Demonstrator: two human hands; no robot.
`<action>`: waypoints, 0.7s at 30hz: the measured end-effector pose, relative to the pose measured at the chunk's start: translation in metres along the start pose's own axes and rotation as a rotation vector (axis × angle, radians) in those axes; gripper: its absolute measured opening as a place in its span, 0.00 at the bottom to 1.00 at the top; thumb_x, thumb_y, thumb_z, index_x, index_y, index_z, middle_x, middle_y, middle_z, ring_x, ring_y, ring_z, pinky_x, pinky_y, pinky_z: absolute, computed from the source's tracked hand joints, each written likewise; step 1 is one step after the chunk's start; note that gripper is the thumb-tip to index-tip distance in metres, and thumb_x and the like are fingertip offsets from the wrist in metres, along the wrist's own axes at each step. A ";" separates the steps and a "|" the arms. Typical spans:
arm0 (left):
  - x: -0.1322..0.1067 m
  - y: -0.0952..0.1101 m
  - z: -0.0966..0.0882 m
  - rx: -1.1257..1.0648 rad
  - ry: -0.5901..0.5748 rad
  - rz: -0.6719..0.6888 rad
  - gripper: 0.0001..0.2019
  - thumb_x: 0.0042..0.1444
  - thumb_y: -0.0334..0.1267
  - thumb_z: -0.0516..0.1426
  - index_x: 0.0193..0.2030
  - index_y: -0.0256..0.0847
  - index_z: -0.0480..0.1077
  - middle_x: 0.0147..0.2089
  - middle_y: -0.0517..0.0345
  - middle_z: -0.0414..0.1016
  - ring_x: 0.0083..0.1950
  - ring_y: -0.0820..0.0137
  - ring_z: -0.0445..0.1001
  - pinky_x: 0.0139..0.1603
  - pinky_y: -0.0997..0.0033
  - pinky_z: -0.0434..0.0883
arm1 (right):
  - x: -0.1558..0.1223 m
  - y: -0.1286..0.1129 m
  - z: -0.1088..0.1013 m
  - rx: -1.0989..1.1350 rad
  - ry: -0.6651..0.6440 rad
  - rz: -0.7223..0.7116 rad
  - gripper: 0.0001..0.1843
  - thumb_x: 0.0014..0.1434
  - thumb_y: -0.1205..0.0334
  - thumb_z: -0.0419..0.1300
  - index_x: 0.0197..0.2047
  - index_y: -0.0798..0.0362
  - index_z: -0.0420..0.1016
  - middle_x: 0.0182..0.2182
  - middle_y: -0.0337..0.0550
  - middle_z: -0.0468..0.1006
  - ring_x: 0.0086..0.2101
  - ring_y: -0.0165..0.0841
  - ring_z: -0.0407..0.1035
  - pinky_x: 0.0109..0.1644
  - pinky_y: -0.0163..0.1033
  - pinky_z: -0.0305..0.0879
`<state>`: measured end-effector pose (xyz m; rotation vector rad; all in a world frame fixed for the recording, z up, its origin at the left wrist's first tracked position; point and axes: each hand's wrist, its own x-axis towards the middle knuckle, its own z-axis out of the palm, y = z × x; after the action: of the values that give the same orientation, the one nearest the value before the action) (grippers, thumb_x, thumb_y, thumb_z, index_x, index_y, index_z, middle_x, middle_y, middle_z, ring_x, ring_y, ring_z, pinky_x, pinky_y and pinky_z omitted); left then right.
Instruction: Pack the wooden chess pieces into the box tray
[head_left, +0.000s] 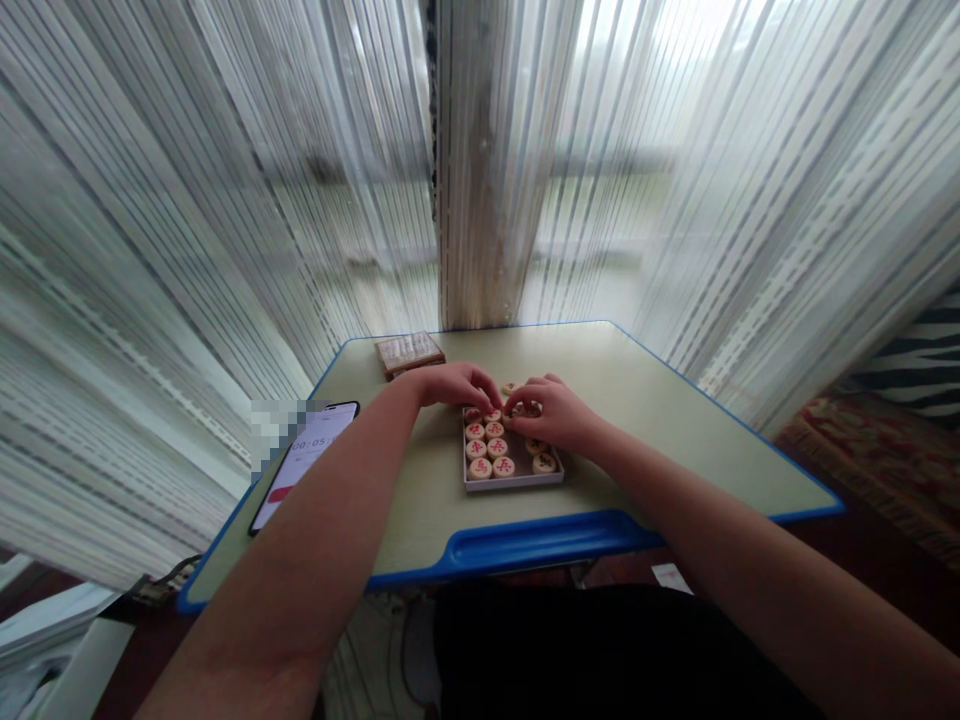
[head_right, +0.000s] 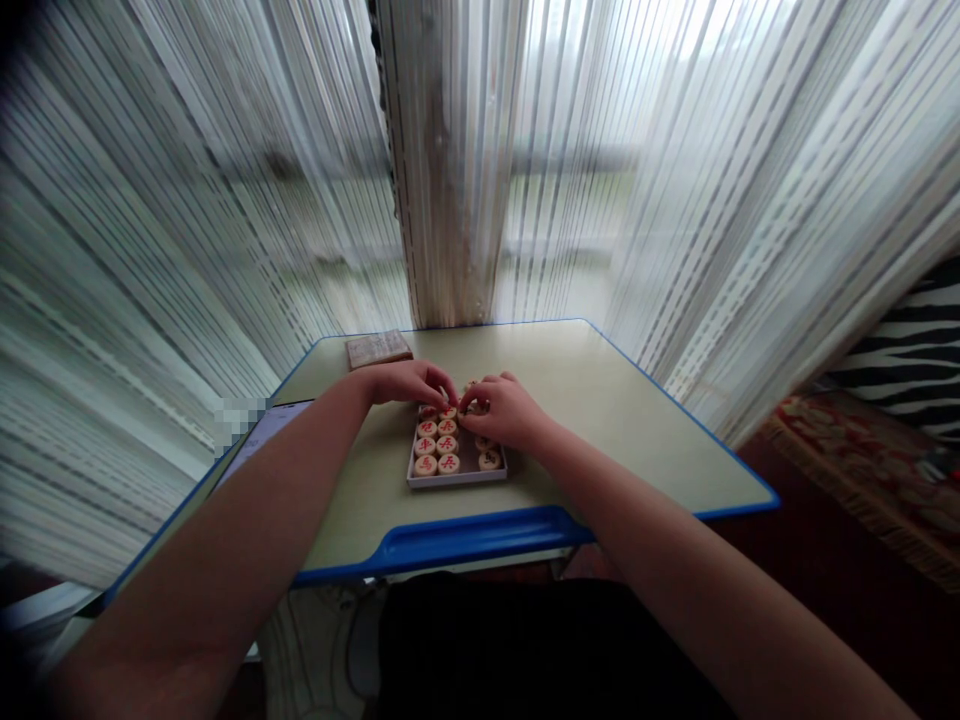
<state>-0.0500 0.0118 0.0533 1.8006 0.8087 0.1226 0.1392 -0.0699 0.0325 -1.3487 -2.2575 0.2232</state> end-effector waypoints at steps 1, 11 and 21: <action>0.000 0.000 0.000 -0.008 -0.004 0.001 0.10 0.37 0.31 0.64 0.32 0.37 0.77 0.30 0.59 0.77 0.33 0.74 0.70 0.39 0.74 0.65 | 0.000 -0.001 0.000 0.003 -0.003 0.002 0.08 0.48 0.61 0.63 0.33 0.51 0.80 0.27 0.41 0.73 0.32 0.33 0.62 0.42 0.38 0.56; 0.001 -0.003 0.000 0.030 0.013 -0.025 0.12 0.36 0.33 0.65 0.32 0.38 0.77 0.30 0.59 0.77 0.32 0.75 0.69 0.35 0.75 0.63 | -0.001 0.008 -0.008 -0.160 0.142 0.165 0.12 0.54 0.63 0.53 0.29 0.53 0.79 0.28 0.44 0.77 0.32 0.33 0.67 0.40 0.37 0.59; 0.001 -0.001 0.004 0.004 0.050 -0.026 0.12 0.37 0.34 0.63 0.32 0.36 0.74 0.32 0.59 0.76 0.32 0.75 0.69 0.33 0.76 0.63 | -0.014 0.043 -0.038 -0.387 -0.126 0.516 0.16 0.53 0.52 0.54 0.33 0.51 0.79 0.34 0.50 0.79 0.34 0.39 0.71 0.31 0.39 0.60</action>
<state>-0.0481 0.0091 0.0503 1.7967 0.8679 0.1498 0.1974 -0.0648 0.0439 -2.1694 -2.0764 0.0408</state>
